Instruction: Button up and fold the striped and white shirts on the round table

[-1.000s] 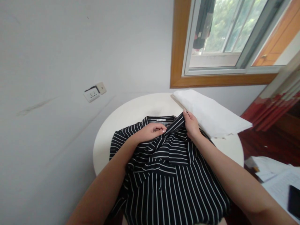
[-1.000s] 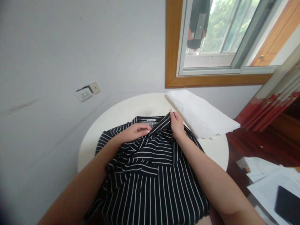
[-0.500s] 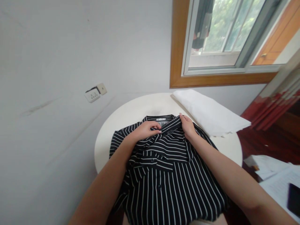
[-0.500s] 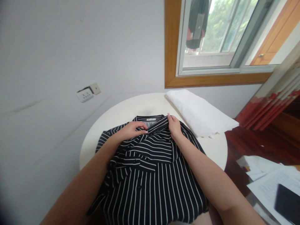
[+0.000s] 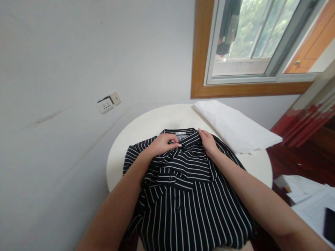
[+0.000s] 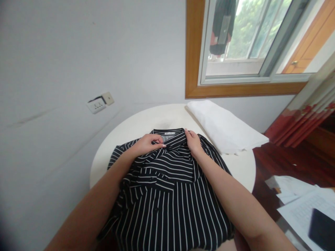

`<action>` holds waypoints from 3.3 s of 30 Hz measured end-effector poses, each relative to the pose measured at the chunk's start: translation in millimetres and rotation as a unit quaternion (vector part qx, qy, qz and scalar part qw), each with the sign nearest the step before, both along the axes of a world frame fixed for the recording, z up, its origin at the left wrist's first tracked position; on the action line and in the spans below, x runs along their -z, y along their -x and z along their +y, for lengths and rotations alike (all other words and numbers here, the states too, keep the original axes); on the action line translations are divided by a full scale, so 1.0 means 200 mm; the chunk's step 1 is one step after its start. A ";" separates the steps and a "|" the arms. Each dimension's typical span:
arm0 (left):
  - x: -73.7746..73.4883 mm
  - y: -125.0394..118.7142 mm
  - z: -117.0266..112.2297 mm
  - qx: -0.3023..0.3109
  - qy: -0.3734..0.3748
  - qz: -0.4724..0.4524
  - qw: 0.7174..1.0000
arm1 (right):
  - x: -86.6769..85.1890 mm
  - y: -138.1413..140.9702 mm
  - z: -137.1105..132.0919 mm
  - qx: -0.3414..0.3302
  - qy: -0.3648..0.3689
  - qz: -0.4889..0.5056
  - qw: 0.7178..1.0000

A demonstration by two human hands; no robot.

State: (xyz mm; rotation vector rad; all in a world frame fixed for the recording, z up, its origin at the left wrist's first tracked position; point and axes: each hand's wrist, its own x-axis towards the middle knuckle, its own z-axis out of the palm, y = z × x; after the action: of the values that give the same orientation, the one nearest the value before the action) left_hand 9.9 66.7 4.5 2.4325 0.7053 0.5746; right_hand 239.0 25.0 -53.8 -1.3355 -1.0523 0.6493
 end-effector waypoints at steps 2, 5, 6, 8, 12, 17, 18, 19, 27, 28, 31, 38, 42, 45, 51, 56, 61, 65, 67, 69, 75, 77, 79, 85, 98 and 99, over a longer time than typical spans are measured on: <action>0.00 0.00 0.00 -0.005 0.002 -0.005 1.000 | 0.00 0.00 0.00 -0.003 0.001 0.000 1.000; 0.01 0.01 0.01 -0.015 0.007 -0.008 1.000 | 0.00 0.01 0.00 -0.004 -0.001 -0.003 1.000; 0.02 0.01 0.02 -0.019 0.009 -0.008 1.000 | 0.00 0.01 0.00 -0.003 -0.001 -0.006 1.000; 0.02 0.01 0.03 -0.024 0.008 -0.010 1.000 | 0.00 0.01 0.00 0.001 -0.002 -0.021 1.000; 0.03 0.02 0.05 -0.031 -0.008 -0.003 0.999 | 0.00 0.01 -0.01 0.008 -0.015 -0.127 0.992; 0.05 0.03 0.07 -0.049 -0.029 0.016 0.998 | -0.08 0.05 -0.07 0.008 -0.134 -0.302 0.944; 0.05 0.03 0.07 -0.051 -0.029 0.017 0.998 | -0.10 0.06 -0.09 0.012 -0.157 -0.342 0.926; 0.05 0.03 0.07 -0.048 -0.025 0.014 0.998 | -0.11 0.08 -0.11 0.008 -0.174 -0.380 0.909; 0.06 0.00 0.06 0.033 0.094 -0.027 0.995 | -0.06 0.23 -0.13 -0.197 -0.143 -0.415 0.877; 0.06 0.00 0.06 0.038 0.103 -0.026 0.994 | -0.04 0.23 -0.11 -0.215 -0.137 -0.384 0.887; 0.08 0.01 0.07 0.030 0.104 -0.035 0.993 | -0.02 0.21 -0.08 -0.264 -0.105 -0.299 0.911; 0.12 0.09 0.16 -0.029 0.102 0.008 0.994 | -0.03 0.16 -0.07 -0.295 -0.036 -0.110 0.948; 0.11 0.10 0.18 -0.095 0.034 -0.003 0.995 | -0.05 0.16 -0.08 -0.245 -0.068 -0.148 0.956; 0.03 0.09 0.14 -0.175 -0.052 0.042 0.982 | -0.11 0.13 -0.09 -0.183 -0.086 -0.175 0.964; -0.21 0.06 0.06 -0.314 -0.233 0.084 0.917 | -0.34 -0.03 -0.02 0.003 -0.153 -0.219 0.964; -0.27 -0.03 -0.01 -0.332 -0.275 0.094 0.897 | -0.41 -0.06 0.05 0.047 -0.112 -0.298 0.947; -0.10 -0.21 -0.09 -0.252 -0.285 -0.004 0.925 | -0.21 0.05 0.00 0.052 -0.083 -0.216 0.972; 0.14 -0.30 -0.08 -0.164 -0.149 -0.145 0.964 | -0.06 0.09 -0.03 0.040 -0.083 -0.158 0.983; 0.23 -0.31 -0.06 -0.135 -0.078 -0.178 0.972 | -0.03 0.09 -0.03 0.047 -0.074 -0.134 0.987; 0.27 -0.31 -0.03 -0.120 -0.024 -0.197 0.973 | -0.01 0.07 -0.02 0.059 -0.062 -0.110 0.990; 0.26 -0.29 0.01 -0.119 0.035 -0.210 0.970 | 0.01 0.03 0.01 0.066 -0.025 -0.065 0.995; 0.25 -0.29 0.02 -0.124 0.023 -0.200 0.972 | 0.01 0.03 0.01 0.058 -0.028 -0.061 0.996; 0.25 -0.28 0.02 -0.122 0.022 -0.183 0.975 | 0.00 0.03 0.01 0.054 -0.033 -0.050 0.997; 0.24 -0.24 0.04 -0.082 0.029 -0.133 0.987 | -0.01 0.03 0.01 0.041 -0.042 -0.007 0.998; 0.20 -0.20 0.03 -0.130 0.037 -0.184 0.974 | -0.07 0.06 -0.04 -0.127 -0.030 -0.097 0.987; 0.19 -0.20 0.03 -0.131 0.042 -0.188 0.973 | -0.07 0.06 -0.04 -0.150 -0.025 -0.114 0.982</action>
State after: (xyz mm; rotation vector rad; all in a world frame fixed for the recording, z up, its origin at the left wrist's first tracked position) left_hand 50.2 72.8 -34.1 2.0808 0.8691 1.0539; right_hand 226.8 16.1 -40.0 -1.2375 -1.4662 0.6966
